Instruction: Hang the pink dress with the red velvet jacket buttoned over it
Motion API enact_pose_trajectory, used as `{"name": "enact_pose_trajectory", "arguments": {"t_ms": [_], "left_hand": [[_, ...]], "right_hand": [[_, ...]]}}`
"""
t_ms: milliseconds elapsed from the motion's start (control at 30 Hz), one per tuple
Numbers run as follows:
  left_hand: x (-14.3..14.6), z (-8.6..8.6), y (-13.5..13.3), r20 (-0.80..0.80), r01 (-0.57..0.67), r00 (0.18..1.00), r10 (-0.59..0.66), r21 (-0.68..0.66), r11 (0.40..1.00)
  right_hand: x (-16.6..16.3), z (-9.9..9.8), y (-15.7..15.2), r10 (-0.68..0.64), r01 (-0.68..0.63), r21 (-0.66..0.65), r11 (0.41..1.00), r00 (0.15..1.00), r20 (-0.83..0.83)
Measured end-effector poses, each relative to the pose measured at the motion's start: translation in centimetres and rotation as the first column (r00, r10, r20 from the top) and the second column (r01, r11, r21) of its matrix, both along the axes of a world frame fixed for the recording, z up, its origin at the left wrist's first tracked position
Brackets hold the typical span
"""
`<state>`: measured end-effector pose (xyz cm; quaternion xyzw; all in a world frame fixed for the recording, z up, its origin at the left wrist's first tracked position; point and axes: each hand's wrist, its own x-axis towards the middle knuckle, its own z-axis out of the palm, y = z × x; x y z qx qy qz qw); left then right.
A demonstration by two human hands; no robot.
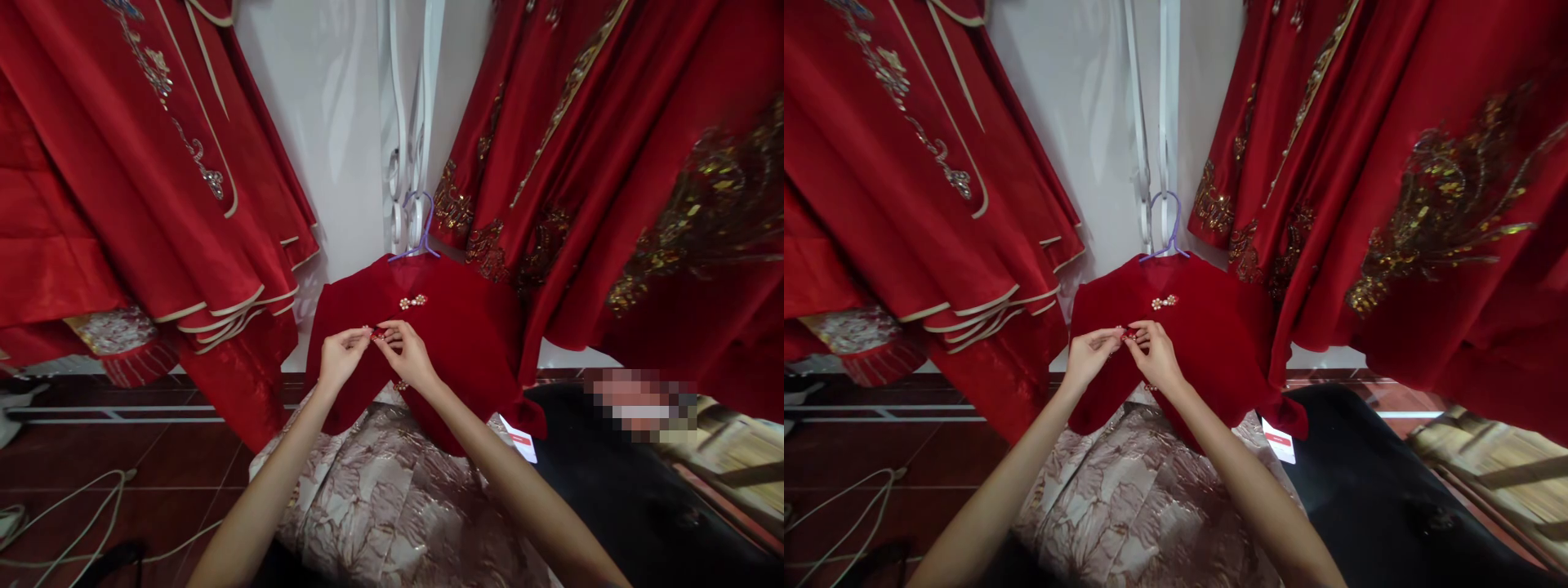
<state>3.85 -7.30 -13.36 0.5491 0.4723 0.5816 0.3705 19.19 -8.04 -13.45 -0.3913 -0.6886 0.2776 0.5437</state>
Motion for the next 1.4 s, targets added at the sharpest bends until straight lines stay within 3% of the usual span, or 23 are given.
{"name": "enact_pose_trajectory", "arguments": {"t_ms": [333, 833, 933, 1067, 1167, 1267, 1400], "left_hand": [[0.0, 0.9, -1.0, -0.068, 0.012, 0.998, -0.008, 0.058, 0.998], [-0.8, -0.1, 0.3, -0.279, -0.013, 0.959, 0.047, 0.124, 0.992], [-1.0, 0.2, 0.5, -0.337, 0.032, 0.942, 0.013, 0.125, 0.992], [-1.7, 0.5, 0.4, -0.387, 0.039, 0.922, 0.013, 0.128, 0.991], [-2.8, -0.4, -0.6, -0.460, -0.011, 0.886, 0.062, 0.113, 0.993], [-4.0, -2.3, -2.0, -0.526, -0.079, 0.845, 0.098, 0.058, 0.995], [-3.9, -4.6, -3.9, -0.439, -0.070, 0.897, 0.054, -0.021, 0.997]], "right_hand": [[-0.7, 0.1, 0.5, -0.101, 0.101, 0.016, 0.995, 0.995, 0.025], [-1.6, -0.3, 0.7, -0.167, 0.163, 0.080, 0.983, 0.985, 0.049], [-1.4, -0.1, 0.6, -0.159, 0.156, 0.066, 0.986, 0.986, 0.047], [0.0, 0.5, -0.3, -0.048, 0.047, 0.026, 0.999, 0.997, 0.053], [1.9, 0.4, -2.1, -0.019, 0.026, -0.046, 0.999, 0.990, 0.142], [3.8, -0.4, -4.5, -0.073, 0.116, -0.111, 0.987, 0.941, 0.329], [4.9, -1.8, -6.5, -0.108, 0.238, -0.160, 0.958, 0.817, 0.566]]}}
